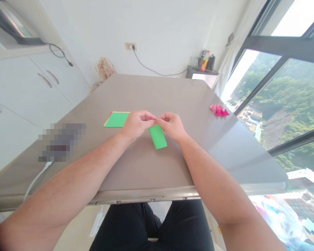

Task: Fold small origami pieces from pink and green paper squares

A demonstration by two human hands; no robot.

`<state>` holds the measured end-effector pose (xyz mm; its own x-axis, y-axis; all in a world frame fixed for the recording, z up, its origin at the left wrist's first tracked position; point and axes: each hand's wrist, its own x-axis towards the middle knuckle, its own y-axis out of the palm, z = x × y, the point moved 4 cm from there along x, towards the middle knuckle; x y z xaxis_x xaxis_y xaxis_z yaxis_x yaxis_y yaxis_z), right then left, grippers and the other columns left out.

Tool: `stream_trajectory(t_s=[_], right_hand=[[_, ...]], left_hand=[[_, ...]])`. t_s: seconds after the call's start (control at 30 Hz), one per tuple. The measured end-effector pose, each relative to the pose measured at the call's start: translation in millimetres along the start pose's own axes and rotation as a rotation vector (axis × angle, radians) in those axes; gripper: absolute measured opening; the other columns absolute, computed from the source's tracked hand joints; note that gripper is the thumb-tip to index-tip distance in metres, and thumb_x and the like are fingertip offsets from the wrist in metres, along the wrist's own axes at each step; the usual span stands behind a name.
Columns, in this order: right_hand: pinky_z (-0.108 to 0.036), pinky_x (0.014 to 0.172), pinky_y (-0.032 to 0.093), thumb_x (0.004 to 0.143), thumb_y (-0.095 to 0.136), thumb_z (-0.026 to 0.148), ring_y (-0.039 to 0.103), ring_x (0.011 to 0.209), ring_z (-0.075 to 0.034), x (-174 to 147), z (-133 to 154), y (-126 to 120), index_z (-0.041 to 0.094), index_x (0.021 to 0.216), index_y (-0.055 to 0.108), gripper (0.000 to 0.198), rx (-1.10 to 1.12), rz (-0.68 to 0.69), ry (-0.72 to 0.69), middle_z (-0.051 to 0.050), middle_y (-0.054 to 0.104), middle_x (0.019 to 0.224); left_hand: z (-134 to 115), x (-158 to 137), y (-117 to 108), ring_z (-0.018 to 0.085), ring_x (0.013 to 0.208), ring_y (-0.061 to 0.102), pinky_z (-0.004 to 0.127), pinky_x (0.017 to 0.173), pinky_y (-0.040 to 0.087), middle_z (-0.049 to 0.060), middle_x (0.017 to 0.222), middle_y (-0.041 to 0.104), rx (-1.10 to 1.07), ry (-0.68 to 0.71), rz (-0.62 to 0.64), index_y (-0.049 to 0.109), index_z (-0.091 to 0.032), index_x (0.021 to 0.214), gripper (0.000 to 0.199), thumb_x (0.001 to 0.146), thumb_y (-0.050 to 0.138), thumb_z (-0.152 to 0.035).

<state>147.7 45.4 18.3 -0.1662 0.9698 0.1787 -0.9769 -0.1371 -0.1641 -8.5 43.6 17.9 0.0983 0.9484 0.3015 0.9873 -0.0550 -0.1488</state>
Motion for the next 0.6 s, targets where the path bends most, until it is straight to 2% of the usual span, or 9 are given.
stream_trajectory(t_s=[0.13, 0.27, 0.43, 0.6], right_hand=[[-0.026, 0.054, 0.037, 0.07, 0.07, 0.029, 0.047, 0.054, -0.01, 0.9, -1.0, 0.0, 0.02, 0.063, 0.06, 0.015, -0.032, -0.009, 0.002, 0.004, 0.054, 0.056], [-0.026, 0.053, 0.035, 0.071, 0.068, 0.028, 0.047, 0.054, -0.01, 3.2, -2.1, 0.0, 0.02, 0.064, 0.06, 0.013, 0.011, -0.118, -0.034, 0.005, 0.053, 0.055], [-0.026, 0.054, 0.037, 0.071, 0.068, 0.027, 0.046, 0.055, -0.01, 4.8, -3.1, -2.7, 0.02, 0.064, 0.061, 0.013, 0.081, -0.245, -0.047, 0.004, 0.053, 0.055], [-0.027, 0.055, 0.039, 0.071, 0.068, 0.026, 0.047, 0.055, -0.011, 5.5, -3.3, -4.6, 0.02, 0.063, 0.06, 0.012, 0.083, -0.258, -0.054, 0.004, 0.054, 0.056]], left_hand=[[0.4, -0.4, -0.2, 0.017, 0.074, 0.068, 0.03, 0.069, 0.051, 0.003, 0.079, 0.074, 0.018, -0.028, 0.035, 0.072, -0.017, 0.083, 0.016, 0.07, 0.076, -0.026], [0.7, -0.5, -0.5, 0.016, 0.077, 0.067, 0.03, 0.072, 0.052, 0.003, 0.083, 0.074, -0.009, -0.015, -0.063, 0.071, -0.019, 0.09, 0.021, 0.07, 0.074, -0.024], [1.9, 1.2, -4.7, 0.016, 0.069, 0.066, 0.031, 0.068, 0.055, 0.001, 0.074, 0.071, -0.06, -0.069, -0.195, 0.069, -0.018, 0.093, 0.026, 0.068, 0.074, -0.024], [0.8, 2.6, -6.5, 0.017, 0.071, 0.067, 0.032, 0.068, 0.057, 0.002, 0.074, 0.071, -0.129, -0.08, -0.223, 0.068, -0.017, 0.086, 0.021, 0.067, 0.074, -0.023]])
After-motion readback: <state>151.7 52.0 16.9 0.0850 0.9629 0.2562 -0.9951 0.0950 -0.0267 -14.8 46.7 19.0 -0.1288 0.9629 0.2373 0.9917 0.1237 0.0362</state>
